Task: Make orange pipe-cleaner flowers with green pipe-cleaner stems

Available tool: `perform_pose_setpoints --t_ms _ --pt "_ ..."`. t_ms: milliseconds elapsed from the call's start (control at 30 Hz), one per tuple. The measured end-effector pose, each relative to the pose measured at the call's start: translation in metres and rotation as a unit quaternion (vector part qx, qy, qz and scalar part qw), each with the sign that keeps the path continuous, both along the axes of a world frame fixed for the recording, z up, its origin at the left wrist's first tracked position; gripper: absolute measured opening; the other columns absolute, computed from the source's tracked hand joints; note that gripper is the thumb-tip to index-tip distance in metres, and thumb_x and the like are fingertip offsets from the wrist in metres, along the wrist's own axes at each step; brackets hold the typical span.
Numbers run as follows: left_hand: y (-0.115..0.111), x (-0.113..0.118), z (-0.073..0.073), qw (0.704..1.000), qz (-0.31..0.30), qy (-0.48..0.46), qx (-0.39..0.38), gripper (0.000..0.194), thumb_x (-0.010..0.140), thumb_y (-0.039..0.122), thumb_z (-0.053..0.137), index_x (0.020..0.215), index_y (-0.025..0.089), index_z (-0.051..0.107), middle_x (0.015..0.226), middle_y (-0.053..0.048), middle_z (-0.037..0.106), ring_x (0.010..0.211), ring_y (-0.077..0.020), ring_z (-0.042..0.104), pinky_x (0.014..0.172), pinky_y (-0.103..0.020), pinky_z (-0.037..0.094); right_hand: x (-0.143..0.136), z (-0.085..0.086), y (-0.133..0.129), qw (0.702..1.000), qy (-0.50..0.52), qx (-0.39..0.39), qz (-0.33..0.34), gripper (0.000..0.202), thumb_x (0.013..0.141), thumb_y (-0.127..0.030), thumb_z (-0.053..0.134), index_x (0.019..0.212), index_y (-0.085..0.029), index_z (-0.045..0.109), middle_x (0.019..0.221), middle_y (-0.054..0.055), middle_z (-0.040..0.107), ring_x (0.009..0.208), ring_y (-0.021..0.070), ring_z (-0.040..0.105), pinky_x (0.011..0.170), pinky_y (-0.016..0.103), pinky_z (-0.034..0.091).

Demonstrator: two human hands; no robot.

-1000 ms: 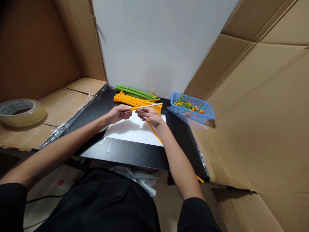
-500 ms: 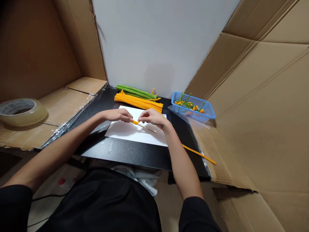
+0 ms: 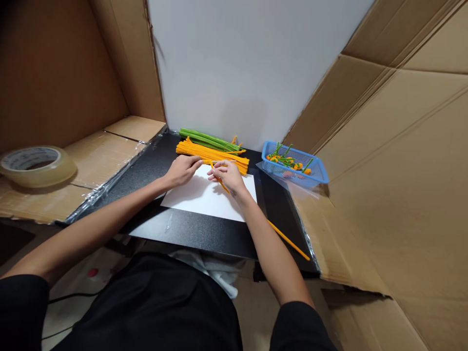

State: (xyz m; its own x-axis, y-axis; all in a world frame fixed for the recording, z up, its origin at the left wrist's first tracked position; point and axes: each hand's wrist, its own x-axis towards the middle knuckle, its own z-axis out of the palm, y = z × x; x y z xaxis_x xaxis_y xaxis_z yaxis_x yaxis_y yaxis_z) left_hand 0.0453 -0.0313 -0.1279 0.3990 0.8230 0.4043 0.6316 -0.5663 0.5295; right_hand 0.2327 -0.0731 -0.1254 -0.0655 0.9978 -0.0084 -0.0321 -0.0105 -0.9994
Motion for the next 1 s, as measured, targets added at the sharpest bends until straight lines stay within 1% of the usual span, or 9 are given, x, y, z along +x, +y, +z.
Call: perform_pose_setpoints --t_ms 67,133,267,400,500,633,733,867,1000 --pt "0.002 0.002 -0.003 0.995 -0.032 -0.094 -0.032 0.036 0.092 0.037 0.042 0.064 0.017 0.053 0.06 -0.001 0.05 0.06 -0.0148 0.045 0.061 -0.028 0.026 -0.002 -0.002 0.001 1.0 0.016 -0.01 0.003 0.028 0.075 -0.02 0.081 0.082 -0.02 0.054 0.072 0.001 0.074 0.063 0.0129 0.07 0.061 0.024 0.054" --pt "0.005 0.004 -0.005 0.976 -0.075 -0.186 -0.087 0.036 0.089 0.038 0.045 0.059 0.018 0.045 0.056 0.002 0.042 0.056 -0.0122 0.038 0.058 -0.027 0.026 -0.002 -0.002 0.002 1.0 0.019 -0.024 0.001 0.026 0.076 -0.02 0.081 0.084 -0.019 0.056 0.075 0.002 0.075 0.064 0.0131 0.07 0.061 0.024 0.054" --pt "0.008 0.007 -0.005 0.899 -0.156 -0.323 -0.25 0.036 0.082 0.04 0.055 0.057 0.019 0.04 0.053 0.005 0.031 0.048 -0.0081 0.025 0.05 -0.025 0.018 0.003 0.0 0.005 0.999 0.008 -0.041 -0.002 0.024 0.074 -0.023 0.083 0.085 -0.016 0.063 0.079 0.004 0.075 0.065 0.0119 0.069 0.061 0.022 0.052" --pt "0.004 0.005 0.001 0.829 -0.23 -0.378 -0.343 0.038 0.079 0.041 0.064 0.058 0.018 0.042 0.052 0.007 0.026 0.045 -0.0058 0.022 0.048 -0.024 0.012 0.009 0.002 0.005 0.998 -0.014 -0.017 0.052 0.033 0.07 -0.041 0.086 0.085 -0.015 0.071 0.08 0.004 0.073 0.063 0.0096 0.063 0.059 0.021 0.046" --pt "0.002 0.0 0.007 0.802 -0.284 -0.36 -0.384 0.042 0.078 0.042 0.068 0.057 0.018 0.041 0.051 0.007 0.024 0.046 -0.006 0.021 0.047 -0.024 0.013 0.015 0.006 0.003 0.993 -0.016 -0.001 0.115 0.04 0.068 -0.049 0.085 0.082 -0.015 0.072 0.072 0.002 0.069 0.057 0.0081 0.055 0.055 0.022 0.04" --pt "0.004 -0.009 0.015 0.796 -0.347 -0.276 -0.412 0.048 0.076 0.045 0.071 0.054 0.018 0.038 0.052 0.006 0.023 0.048 -0.007 0.021 0.048 -0.025 0.015 0.028 0.018 -0.001 0.976 -0.054 -0.012 0.209 0.037 0.069 -0.047 0.084 0.075 -0.013 0.071 0.064 0.0 0.062 0.055 0.0074 0.047 0.051 0.022 0.033" --pt "0.004 -0.013 0.021 0.807 -0.378 -0.193 -0.41 0.049 0.077 0.047 0.07 0.053 0.018 0.039 0.053 0.004 0.026 0.049 -0.0078 0.022 0.049 -0.027 0.014 0.036 0.027 -0.002 0.964 -0.081 -0.051 0.248 0.038 0.065 -0.046 0.087 0.07 -0.013 0.069 0.059 -0.002 0.057 0.052 0.0066 0.044 0.048 0.021 0.028" --pt "0.0 -0.015 0.03 0.838 -0.387 -0.098 -0.373 0.045 0.08 0.046 0.066 0.054 0.017 0.043 0.056 0.003 0.031 0.05 -0.0089 0.025 0.049 -0.028 0.016 0.04 0.032 -0.002 0.966 -0.08 -0.068 0.237 0.04 0.06 -0.045 0.089 0.069 -0.013 0.068 0.06 -0.002 0.057 0.054 0.0066 0.044 0.048 0.021 0.026" --pt "0.001 -0.014 0.032 0.865 -0.385 -0.014 -0.321 0.04 0.084 0.043 0.06 0.058 0.018 0.043 0.057 0.003 0.033 0.051 -0.0097 0.028 0.051 -0.028 0.02 0.04 0.033 -0.004 0.966 -0.118 -0.065 0.222 0.035 0.065 -0.043 0.086 0.07 -0.012 0.069 0.057 -0.003 0.054 0.053 0.0063 0.04 0.047 0.022 0.023"
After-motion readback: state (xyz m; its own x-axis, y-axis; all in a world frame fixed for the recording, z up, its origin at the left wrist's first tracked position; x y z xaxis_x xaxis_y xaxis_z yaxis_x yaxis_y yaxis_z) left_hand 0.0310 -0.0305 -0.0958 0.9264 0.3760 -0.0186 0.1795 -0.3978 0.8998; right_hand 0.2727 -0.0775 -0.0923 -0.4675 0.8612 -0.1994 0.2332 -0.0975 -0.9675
